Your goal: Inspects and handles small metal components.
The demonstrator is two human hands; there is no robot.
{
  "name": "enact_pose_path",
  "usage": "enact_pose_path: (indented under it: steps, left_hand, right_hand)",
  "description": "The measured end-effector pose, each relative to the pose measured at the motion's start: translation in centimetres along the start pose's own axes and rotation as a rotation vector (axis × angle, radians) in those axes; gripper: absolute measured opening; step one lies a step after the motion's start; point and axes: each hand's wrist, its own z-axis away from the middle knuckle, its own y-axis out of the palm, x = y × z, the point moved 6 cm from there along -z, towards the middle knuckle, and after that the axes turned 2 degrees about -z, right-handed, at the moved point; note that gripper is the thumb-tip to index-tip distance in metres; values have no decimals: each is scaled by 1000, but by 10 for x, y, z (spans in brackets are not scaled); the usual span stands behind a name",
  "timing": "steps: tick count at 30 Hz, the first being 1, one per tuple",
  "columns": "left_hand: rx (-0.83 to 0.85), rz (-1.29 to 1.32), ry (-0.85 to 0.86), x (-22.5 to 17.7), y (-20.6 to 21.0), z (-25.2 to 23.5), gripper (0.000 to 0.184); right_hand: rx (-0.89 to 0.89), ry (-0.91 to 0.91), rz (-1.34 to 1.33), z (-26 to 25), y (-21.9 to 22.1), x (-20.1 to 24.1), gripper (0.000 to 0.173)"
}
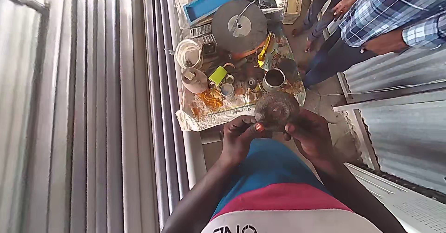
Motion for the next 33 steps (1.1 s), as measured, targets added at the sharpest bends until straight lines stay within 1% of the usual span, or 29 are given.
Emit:
enact_pose_path:
  steps: [4, 10, 13, 16, 18, 20, 21, 22, 23, 25, 27, 28, 29, 30, 32, 33]
  left_hand:
    - [-41, -6, -3, 0, -2, 1, 4]
    - [-100, 4, -15, -2, -14, -1, 11]
    - [-72, -5, -82, 0, -11, -2, 16]
    - [-26, 0, -161, 8, -5, -1, 15]
    - [10, -2, -168, 11, -3, -1, 12]
    - [17, -7, -143, 13, -5, -2, 9]
    - [3, -11, -130, 14, -7, -3, 9]
    - [3, 0, -119, 15, -9, -4, 11]
    - [40, 34, -111, 17, -9, -4, 20]
    - [194, 144, -83, 19, -6, -2, 54]
    - [296, 247, -91, 19, 0, -1, 87]
    - [313, 285, -104, 18, 3, -1, 97]
    - [317, 323, -128, 16, 6, -3, 100]
    - [305, 373, -157, 16, 7, -4, 99]
    - [252, 452, -224, 20, 5, -4, 95]
    - [244, 507, -248, 22, 6, -4, 94]
  right_hand:
    - [-24, 25, -7, -1, 1, -2, 8]
    - [-145, 109, -62, -1, -5, -5, 8]
    - [-191, 139, -50, -1, -8, -7, 7]
    - [-201, 155, -69, -2, -6, -10, 7]
    - [-202, 160, -73, -2, -4, -11, 8]
    - [-166, 94, 39, -2, -3, -8, 8]
    - [-139, 5, 183, -2, -2, -4, 6]
    - [-105, -118, 388, -1, 0, 3, 5]
    - [-63, -259, 594, 0, 4, 11, 6]
    - [38, -512, 884, 3, 14, 22, 7]
    - [114, -641, 1056, 7, 22, 22, 10]
    - [148, -668, 1099, 9, 25, 20, 14]
    - [170, -682, 1123, 10, 28, 18, 15]
    - [174, -681, 1124, 10, 30, 18, 14]
    - [176, -628, 1109, 8, 32, 20, 11]
    - [189, -588, 1109, 7, 32, 21, 13]
